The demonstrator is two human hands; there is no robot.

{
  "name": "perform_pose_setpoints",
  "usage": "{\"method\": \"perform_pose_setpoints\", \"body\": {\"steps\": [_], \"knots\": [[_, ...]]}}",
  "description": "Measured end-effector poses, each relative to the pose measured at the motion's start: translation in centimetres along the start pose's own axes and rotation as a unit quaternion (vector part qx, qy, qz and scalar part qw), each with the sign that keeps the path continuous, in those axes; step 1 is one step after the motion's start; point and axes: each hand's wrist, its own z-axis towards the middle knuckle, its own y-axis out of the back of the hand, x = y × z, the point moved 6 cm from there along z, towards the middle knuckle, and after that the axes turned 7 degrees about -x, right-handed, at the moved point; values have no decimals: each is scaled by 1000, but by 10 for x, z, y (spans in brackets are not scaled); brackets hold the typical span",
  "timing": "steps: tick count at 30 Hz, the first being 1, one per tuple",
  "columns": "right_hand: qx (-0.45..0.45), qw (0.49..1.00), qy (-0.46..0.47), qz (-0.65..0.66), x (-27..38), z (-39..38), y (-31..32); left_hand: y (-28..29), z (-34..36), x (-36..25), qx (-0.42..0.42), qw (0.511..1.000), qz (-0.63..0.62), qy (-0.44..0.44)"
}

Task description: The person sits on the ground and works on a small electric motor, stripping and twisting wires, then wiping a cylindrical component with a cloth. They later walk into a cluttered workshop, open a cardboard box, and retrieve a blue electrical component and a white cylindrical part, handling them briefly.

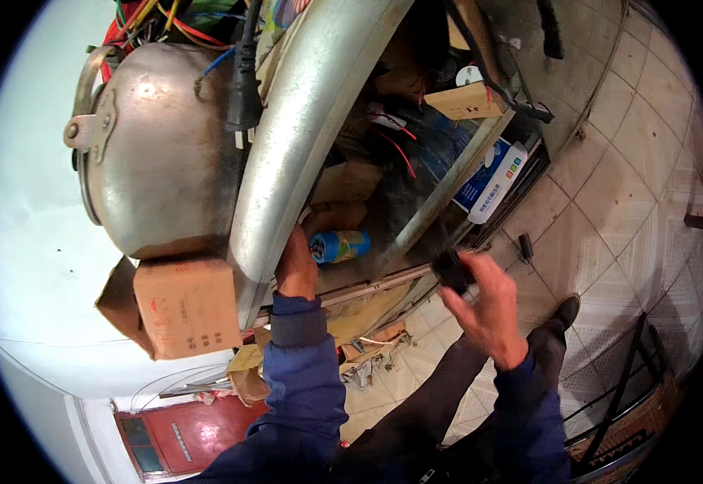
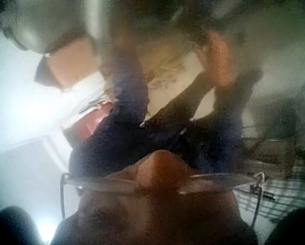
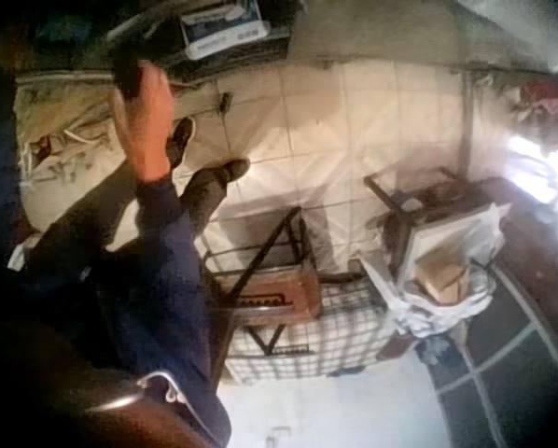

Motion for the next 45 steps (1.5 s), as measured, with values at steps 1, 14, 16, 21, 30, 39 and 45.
{"method": "perform_pose_setpoints", "body": {"steps": [1, 14, 16, 21, 30, 39, 45], "knots": [[7, 1000, 26, 0, 13, 27, -11, 4, 2, 3, 1, 1000, -14, -1], [-55, 954, 285, -69, 60, 183, -156, 10, -41, -16, -89, 982, 135, -100], [-37, 969, 238, -56, 54, 165, -148, 22, -55, -23, -124, 990, 25, -60], [-38, 998, 28, -47, 37, 121, -100, 20, -83, -33, -56, 990, -32, -126], [81, 994, 34, -69, 20, 33, -160, 26, -151, -4, 105, 986, 119, -57], [67, 997, 27, -6, 2, 31, -163, 7, -124, -9, 101, 983, 110, -105], [-77, 991, 97, -50, 9, 88, -101, -17, -81, -4, 88, 982, 85, -140]]}}
